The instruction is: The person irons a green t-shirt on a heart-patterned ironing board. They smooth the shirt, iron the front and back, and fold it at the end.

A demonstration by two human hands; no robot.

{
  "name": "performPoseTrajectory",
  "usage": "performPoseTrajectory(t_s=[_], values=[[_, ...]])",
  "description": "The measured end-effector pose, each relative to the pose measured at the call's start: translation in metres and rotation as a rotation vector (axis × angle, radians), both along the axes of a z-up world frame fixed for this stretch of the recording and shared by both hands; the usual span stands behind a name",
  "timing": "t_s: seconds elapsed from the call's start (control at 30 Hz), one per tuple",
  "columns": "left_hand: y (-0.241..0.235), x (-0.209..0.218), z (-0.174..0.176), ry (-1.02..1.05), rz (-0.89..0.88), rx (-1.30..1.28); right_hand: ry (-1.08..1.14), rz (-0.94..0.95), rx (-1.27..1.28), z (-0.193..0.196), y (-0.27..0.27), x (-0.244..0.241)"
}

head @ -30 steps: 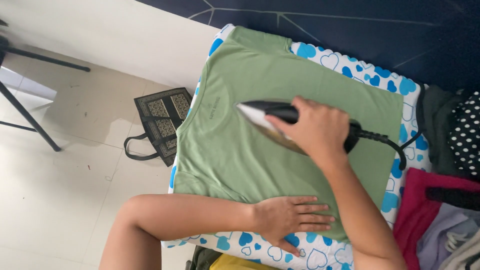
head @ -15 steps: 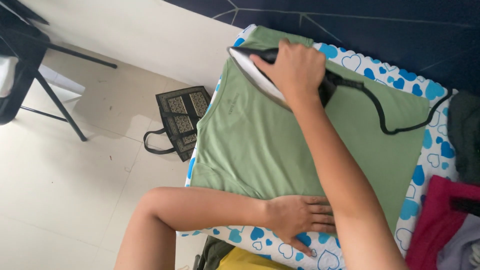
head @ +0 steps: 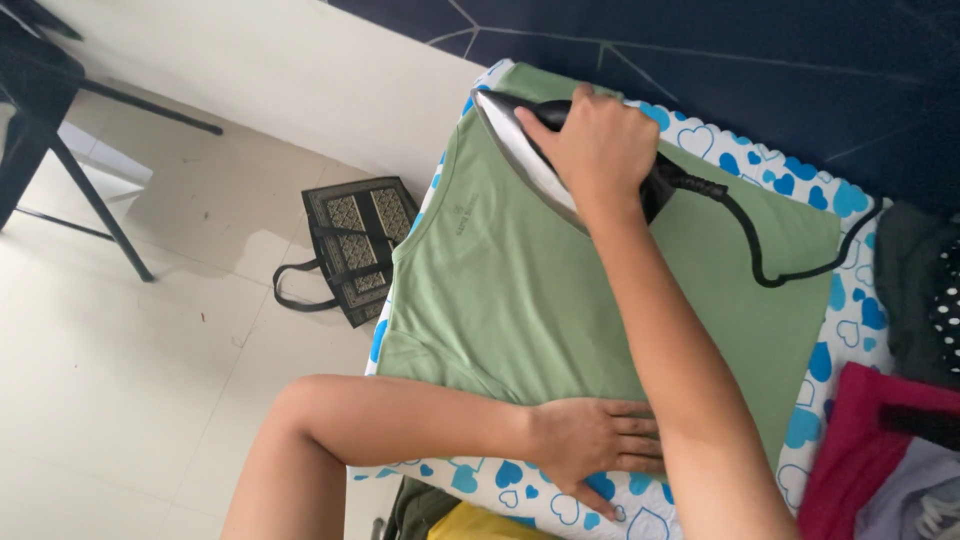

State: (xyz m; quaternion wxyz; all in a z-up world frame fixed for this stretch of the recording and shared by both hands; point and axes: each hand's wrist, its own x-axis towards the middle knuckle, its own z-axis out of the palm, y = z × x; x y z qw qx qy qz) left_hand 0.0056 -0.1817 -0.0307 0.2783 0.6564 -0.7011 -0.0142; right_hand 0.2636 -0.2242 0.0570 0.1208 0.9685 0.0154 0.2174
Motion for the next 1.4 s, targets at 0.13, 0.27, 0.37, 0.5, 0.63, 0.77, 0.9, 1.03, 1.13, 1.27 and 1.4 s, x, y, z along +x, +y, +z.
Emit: performPoseTrajectory(t_s=[0.13,0.27,0.37,0.5,0.63,0.77,0.9,1.03,1.13,1.27,1.4], values=[[-0.008,-0.005,-0.016,-0.043,0.039,-0.076,-0.009,0.094,-0.081,0.022,-0.011,-0.073],[-0.012,-0.009,-0.021,-0.135,0.069,-0.021,0.030,0.311,-0.109,0.046,-0.028,-0.176],[-0.013,-0.005,-0.028,-0.079,-0.014,0.065,0.027,0.573,-0.051,0.051,-0.021,-0.196],[-0.022,-0.011,-0.044,0.019,0.016,-0.043,-0.011,0.664,-0.051,0.043,0.010,-0.167],[-0.016,-0.007,-0.033,-0.013,0.061,-0.118,-0.137,0.636,-0.025,0.026,0.044,-0.123],[-0.007,-0.001,-0.010,-0.074,0.043,0.011,-0.149,0.644,0.011,0.019,0.053,-0.110],[-0.013,-0.007,-0.032,0.062,0.032,-0.142,-0.049,0.695,-0.016,0.040,0.033,-0.150],[-0.013,-0.005,-0.024,0.058,-0.032,-0.174,-0.037,0.699,-0.050,0.042,0.022,-0.179],[-0.024,-0.006,-0.025,-0.055,-0.082,-0.221,-0.070,0.706,-0.044,0.041,0.029,-0.167],[0.003,0.002,0.037,-0.362,0.016,-0.492,-0.184,0.609,-0.081,0.023,0.028,-0.124],[0.067,0.014,0.100,-0.428,0.170,-0.522,-0.278,0.520,-0.063,0.023,-0.016,-0.109]])
